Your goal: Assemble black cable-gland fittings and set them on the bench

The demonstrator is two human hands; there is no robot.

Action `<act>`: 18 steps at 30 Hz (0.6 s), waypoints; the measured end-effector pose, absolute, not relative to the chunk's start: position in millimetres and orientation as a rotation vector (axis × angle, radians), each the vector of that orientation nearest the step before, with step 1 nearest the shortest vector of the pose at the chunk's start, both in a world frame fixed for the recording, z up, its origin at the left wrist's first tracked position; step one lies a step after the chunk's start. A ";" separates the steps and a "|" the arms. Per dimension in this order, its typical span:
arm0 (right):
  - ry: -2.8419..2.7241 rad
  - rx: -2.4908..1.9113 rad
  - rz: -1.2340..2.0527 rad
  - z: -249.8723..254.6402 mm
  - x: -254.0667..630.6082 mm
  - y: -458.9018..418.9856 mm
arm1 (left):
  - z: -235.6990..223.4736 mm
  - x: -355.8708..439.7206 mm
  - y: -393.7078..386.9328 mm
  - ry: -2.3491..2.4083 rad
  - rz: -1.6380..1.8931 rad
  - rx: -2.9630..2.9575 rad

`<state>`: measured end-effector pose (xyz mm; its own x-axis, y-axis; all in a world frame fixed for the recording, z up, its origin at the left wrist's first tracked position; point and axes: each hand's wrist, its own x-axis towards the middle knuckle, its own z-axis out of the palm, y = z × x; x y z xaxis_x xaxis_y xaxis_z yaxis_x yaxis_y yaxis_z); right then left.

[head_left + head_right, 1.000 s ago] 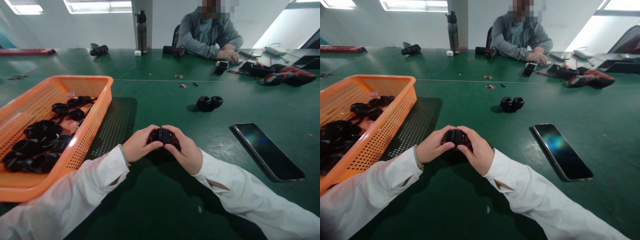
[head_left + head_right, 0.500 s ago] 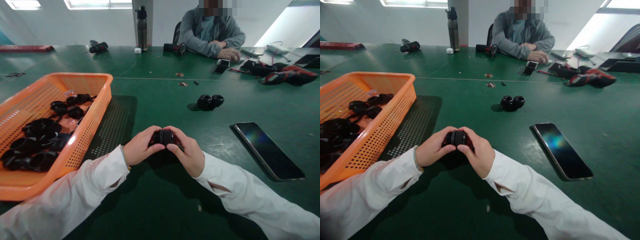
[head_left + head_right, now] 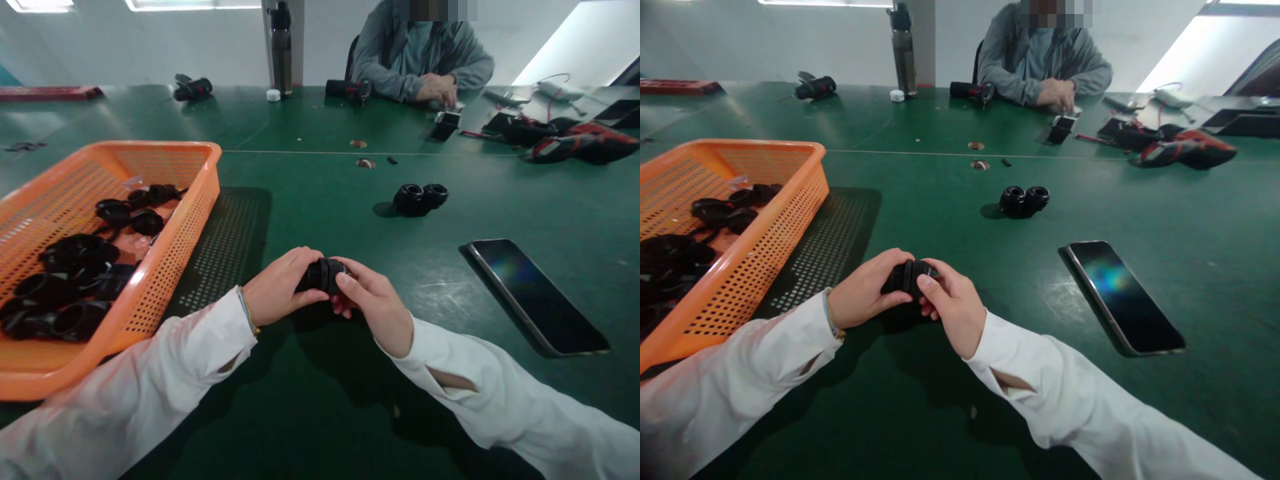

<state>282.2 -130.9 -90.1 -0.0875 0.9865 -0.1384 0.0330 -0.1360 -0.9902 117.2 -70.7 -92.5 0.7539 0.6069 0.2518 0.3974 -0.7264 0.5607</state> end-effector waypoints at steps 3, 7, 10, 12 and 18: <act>-1.199 -1.290 1.389 -90.5 281.8 -130.9 | -91.8 117.5 -69.6 0.758 0.564 2.475; -1.234 -1.303 1.336 -93.9 281.7 -129.3 | -92.7 118.1 -68.0 0.766 0.576 2.444; -1.305 -1.287 1.278 -98.5 283.8 -124.7 | -94.0 119.1 -67.0 0.792 0.583 2.422; -1.374 -1.295 1.196 -100.8 287.7 -119.5 | -94.7 119.9 -66.5 0.819 0.584 2.429; -1.516 -1.367 0.697 -102.3 310.4 -95.9 | -97.4 122.2 -66.8 0.937 0.607 2.464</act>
